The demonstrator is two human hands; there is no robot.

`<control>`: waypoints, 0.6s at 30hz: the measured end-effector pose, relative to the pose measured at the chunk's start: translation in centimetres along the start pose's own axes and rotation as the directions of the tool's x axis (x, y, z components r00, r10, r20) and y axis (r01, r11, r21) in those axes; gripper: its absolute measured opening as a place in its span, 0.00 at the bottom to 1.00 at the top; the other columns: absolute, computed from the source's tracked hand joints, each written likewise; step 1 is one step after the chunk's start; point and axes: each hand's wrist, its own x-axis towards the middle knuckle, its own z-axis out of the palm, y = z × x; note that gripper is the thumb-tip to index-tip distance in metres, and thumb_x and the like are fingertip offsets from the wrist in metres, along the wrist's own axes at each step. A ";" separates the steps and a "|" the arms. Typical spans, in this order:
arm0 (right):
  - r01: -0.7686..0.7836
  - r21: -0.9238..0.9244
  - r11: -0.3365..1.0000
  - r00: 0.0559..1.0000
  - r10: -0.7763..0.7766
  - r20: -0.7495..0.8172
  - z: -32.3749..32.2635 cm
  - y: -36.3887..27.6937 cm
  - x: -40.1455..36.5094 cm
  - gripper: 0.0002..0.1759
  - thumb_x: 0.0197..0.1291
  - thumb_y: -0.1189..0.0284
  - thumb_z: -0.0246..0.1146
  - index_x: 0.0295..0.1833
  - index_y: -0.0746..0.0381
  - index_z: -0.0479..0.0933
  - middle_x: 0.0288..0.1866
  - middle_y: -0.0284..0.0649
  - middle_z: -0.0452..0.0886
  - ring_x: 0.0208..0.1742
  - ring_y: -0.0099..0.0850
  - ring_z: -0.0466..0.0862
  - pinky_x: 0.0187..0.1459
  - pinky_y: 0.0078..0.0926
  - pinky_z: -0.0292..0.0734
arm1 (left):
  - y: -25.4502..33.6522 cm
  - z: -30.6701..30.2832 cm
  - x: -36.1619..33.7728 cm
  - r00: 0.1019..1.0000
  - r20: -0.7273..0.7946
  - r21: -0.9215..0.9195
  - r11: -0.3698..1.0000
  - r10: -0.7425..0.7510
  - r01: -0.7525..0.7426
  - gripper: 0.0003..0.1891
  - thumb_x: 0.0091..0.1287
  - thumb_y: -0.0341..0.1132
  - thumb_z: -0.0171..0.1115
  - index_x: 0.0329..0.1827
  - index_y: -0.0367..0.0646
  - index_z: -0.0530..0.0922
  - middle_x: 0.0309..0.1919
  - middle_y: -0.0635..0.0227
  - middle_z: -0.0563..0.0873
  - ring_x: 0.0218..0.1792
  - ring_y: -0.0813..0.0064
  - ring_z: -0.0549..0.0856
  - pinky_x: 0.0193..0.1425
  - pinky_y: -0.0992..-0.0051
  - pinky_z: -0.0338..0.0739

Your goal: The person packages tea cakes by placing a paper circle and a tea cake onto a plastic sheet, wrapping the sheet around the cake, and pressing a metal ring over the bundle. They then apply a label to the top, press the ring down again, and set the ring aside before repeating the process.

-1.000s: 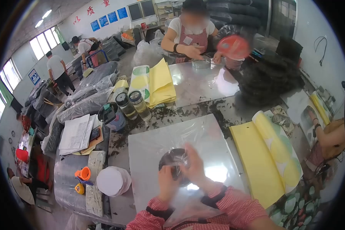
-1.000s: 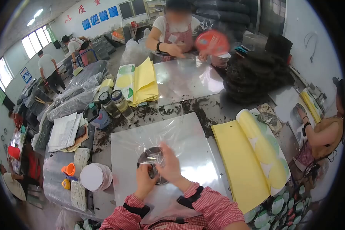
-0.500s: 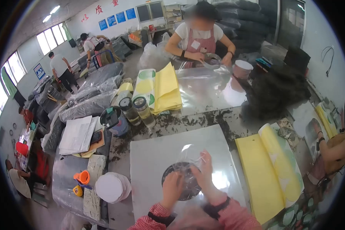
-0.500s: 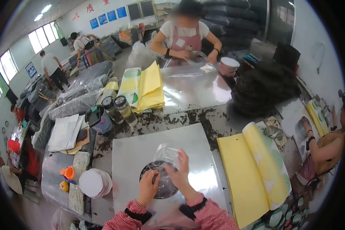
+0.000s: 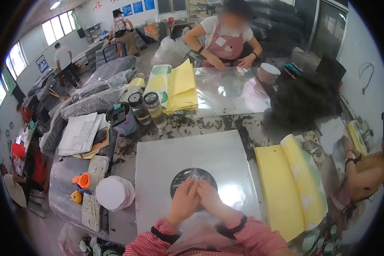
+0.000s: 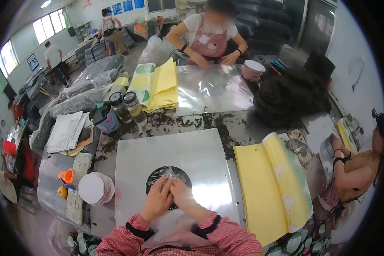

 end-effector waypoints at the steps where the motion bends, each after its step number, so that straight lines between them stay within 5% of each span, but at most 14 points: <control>1: 0.006 -0.003 1.000 1.000 -0.006 0.004 -1.7 -0.3 -0.4 0.16 0.53 0.78 0.63 0.49 0.68 0.81 0.54 0.52 0.82 0.57 0.49 0.81 0.61 0.43 0.77 | 0.0 0.2 0.0 1.000 -0.007 -0.001 1.000 -0.003 0.003 0.29 0.63 0.33 0.64 0.70 0.39 0.74 0.69 0.52 0.76 0.71 0.52 0.75 0.73 0.55 0.70; 3: 0.100 0.139 0.985 0.990 -0.113 0.085 -7.0 -0.2 -1.7 0.22 0.50 0.75 0.71 0.53 0.67 0.81 0.50 0.49 0.84 0.57 0.48 0.82 0.59 0.41 0.79 | -0.5 0.8 0.1 0.985 0.150 0.166 0.979 0.091 -0.116 0.30 0.68 0.43 0.62 0.71 0.37 0.74 0.71 0.55 0.76 0.76 0.53 0.69 0.77 0.53 0.64; 4: 0.226 -0.180 0.957 0.974 -0.224 0.028 -8.9 2.6 -3.9 0.26 0.49 0.72 0.75 0.57 0.65 0.81 0.52 0.49 0.84 0.58 0.50 0.83 0.61 0.40 0.79 | -0.7 0.9 0.1 0.981 0.175 0.177 0.978 0.081 -0.112 0.30 0.69 0.45 0.60 0.70 0.36 0.74 0.72 0.58 0.75 0.78 0.53 0.67 0.79 0.54 0.63; 5: 0.015 -0.316 0.949 0.997 -0.038 -0.066 -14.2 0.9 -3.6 0.25 0.52 0.70 0.75 0.56 0.65 0.82 0.52 0.48 0.85 0.56 0.50 0.84 0.60 0.43 0.79 | -0.6 1.0 0.4 0.981 0.168 0.164 0.979 0.095 -0.123 0.30 0.69 0.45 0.60 0.70 0.36 0.74 0.72 0.58 0.75 0.78 0.53 0.67 0.79 0.54 0.63; 6: -0.095 -0.495 0.864 0.941 -0.084 -0.327 -17.0 4.6 -5.8 0.22 0.55 0.69 0.74 0.55 0.65 0.81 0.50 0.49 0.84 0.55 0.51 0.83 0.59 0.45 0.78 | -0.5 1.0 0.3 0.983 0.167 0.178 0.978 0.081 -0.111 0.28 0.71 0.44 0.58 0.70 0.36 0.74 0.73 0.57 0.75 0.78 0.53 0.66 0.79 0.54 0.61; 8: -0.605 -0.476 0.638 0.749 0.253 -0.613 -24.1 13.2 -11.5 0.24 0.64 0.63 0.69 0.59 0.68 0.77 0.56 0.55 0.80 0.61 0.53 0.79 0.63 0.47 0.73 | -0.3 1.3 0.0 0.983 0.167 0.197 0.975 0.070 -0.103 0.28 0.74 0.44 0.56 0.71 0.36 0.74 0.73 0.57 0.74 0.78 0.53 0.66 0.80 0.55 0.58; 9: -0.708 -0.558 0.433 0.697 0.299 -0.651 -28.1 16.1 -13.6 0.29 0.68 0.55 0.64 0.60 0.71 0.76 0.58 0.59 0.79 0.62 0.56 0.78 0.64 0.48 0.72 | -0.3 1.2 -0.2 0.977 0.185 0.175 0.975 0.105 -0.138 0.28 0.74 0.44 0.56 0.71 0.36 0.74 0.73 0.57 0.74 0.78 0.53 0.66 0.80 0.55 0.58; 10: -0.736 -0.550 0.396 0.670 0.304 -0.677 -29.9 18.2 -16.7 0.29 0.68 0.55 0.64 0.60 0.71 0.76 0.58 0.59 0.79 0.62 0.56 0.78 0.64 0.48 0.72 | -0.3 1.1 -0.3 0.981 0.173 0.185 0.975 0.086 -0.119 0.28 0.72 0.44 0.57 0.71 0.35 0.74 0.73 0.57 0.74 0.78 0.53 0.66 0.81 0.54 0.58; 12: -0.895 -0.396 -0.206 0.175 0.655 -0.735 -34.1 17.1 -19.3 0.36 0.71 0.45 0.57 0.56 0.73 0.79 0.56 0.65 0.79 0.62 0.59 0.77 0.63 0.48 0.72 | -0.1 1.0 0.1 0.984 0.162 0.174 0.980 0.070 -0.098 0.30 0.71 0.43 0.57 0.71 0.33 0.73 0.73 0.56 0.74 0.78 0.52 0.66 0.81 0.53 0.57; 14: -0.709 -0.701 -0.074 0.498 0.652 -0.572 -31.8 17.2 -21.2 0.41 0.71 0.39 0.50 0.47 0.72 0.83 0.50 0.66 0.82 0.58 0.58 0.80 0.59 0.50 0.74 | -0.1 0.8 0.3 0.979 0.179 0.162 0.978 0.100 -0.130 0.30 0.72 0.43 0.57 0.72 0.32 0.72 0.73 0.55 0.74 0.78 0.51 0.65 0.81 0.52 0.57; 15: -0.747 -0.636 0.194 0.558 0.704 -0.439 -29.2 13.0 -19.1 0.41 0.72 0.39 0.49 0.36 0.71 0.83 0.41 0.62 0.85 0.50 0.56 0.85 0.56 0.51 0.77 | 0.0 0.7 0.1 0.975 0.204 0.181 0.976 0.083 -0.121 0.30 0.72 0.42 0.57 0.72 0.31 0.71 0.73 0.54 0.73 0.78 0.50 0.65 0.81 0.52 0.57; 17: -0.750 -0.592 0.296 0.514 0.824 -0.238 -21.2 5.9 -16.9 0.33 0.70 0.44 0.56 0.39 0.68 0.81 0.36 0.57 0.86 0.41 0.55 0.87 0.52 0.48 0.80 | 0.4 0.5 0.2 0.972 0.214 0.149 0.981 0.094 -0.127 0.28 0.71 0.40 0.57 0.70 0.30 0.73 0.74 0.54 0.72 0.79 0.48 0.64 0.80 0.51 0.57; 18: -0.701 -0.589 0.401 0.613 0.761 -0.212 -18.9 3.2 -16.7 0.29 0.69 0.48 0.59 0.43 0.68 0.81 0.39 0.57 0.87 0.43 0.55 0.87 0.54 0.47 0.80 | 0.4 0.5 0.3 0.975 0.209 0.133 0.986 0.076 -0.106 0.26 0.70 0.38 0.58 0.67 0.29 0.75 0.75 0.54 0.71 0.79 0.46 0.63 0.79 0.50 0.57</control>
